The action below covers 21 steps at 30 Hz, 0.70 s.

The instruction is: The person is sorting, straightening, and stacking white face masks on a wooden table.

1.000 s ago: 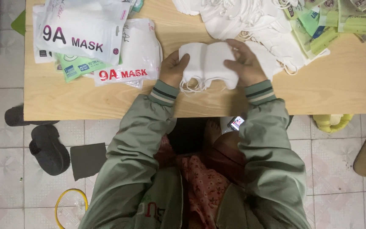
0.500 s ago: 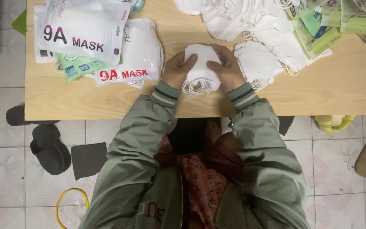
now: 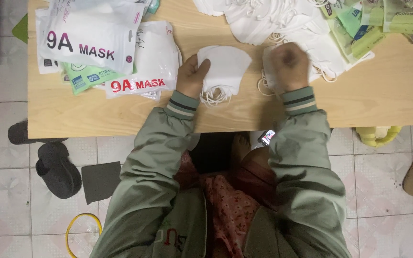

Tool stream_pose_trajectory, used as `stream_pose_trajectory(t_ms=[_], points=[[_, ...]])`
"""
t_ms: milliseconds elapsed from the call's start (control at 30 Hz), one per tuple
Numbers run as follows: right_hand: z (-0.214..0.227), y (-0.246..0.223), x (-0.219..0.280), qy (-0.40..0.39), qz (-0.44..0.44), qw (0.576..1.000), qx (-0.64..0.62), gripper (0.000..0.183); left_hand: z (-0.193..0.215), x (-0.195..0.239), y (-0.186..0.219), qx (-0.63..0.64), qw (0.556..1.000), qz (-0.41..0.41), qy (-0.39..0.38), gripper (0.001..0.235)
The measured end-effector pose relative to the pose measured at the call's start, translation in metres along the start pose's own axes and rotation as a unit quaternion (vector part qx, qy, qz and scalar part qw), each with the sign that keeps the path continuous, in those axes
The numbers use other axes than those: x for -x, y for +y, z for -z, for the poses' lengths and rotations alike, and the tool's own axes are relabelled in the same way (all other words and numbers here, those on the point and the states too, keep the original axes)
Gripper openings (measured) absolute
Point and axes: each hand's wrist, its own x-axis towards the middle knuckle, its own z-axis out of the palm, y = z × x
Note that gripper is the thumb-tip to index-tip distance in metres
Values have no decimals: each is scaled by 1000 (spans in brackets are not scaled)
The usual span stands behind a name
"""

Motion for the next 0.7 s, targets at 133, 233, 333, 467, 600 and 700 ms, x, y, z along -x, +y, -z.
stream_pose_trajectory(t_ms=[133,233,333,467,600,700], points=[[47,68,-2,127,-75,953,265,20,0,-1,-2,-2,1000,0,3,28],[58,74,5,94,-192,910,357,49,-3,0,-2,0,1000,3,0,27],[57,52,7,62,-261,904,333,66,-3,-1,-3,-5,1000,8,-1,28],[51,32,6,76,-293,911,282,68,-3,0,-1,-1,1000,10,-6,29],[45,27,5,112,-239,909,321,65,-1,-3,-8,-10,1000,-2,-8,27],[51,86,-2,136,-129,931,313,63,-6,2,-2,-62,997,-36,5,26]])
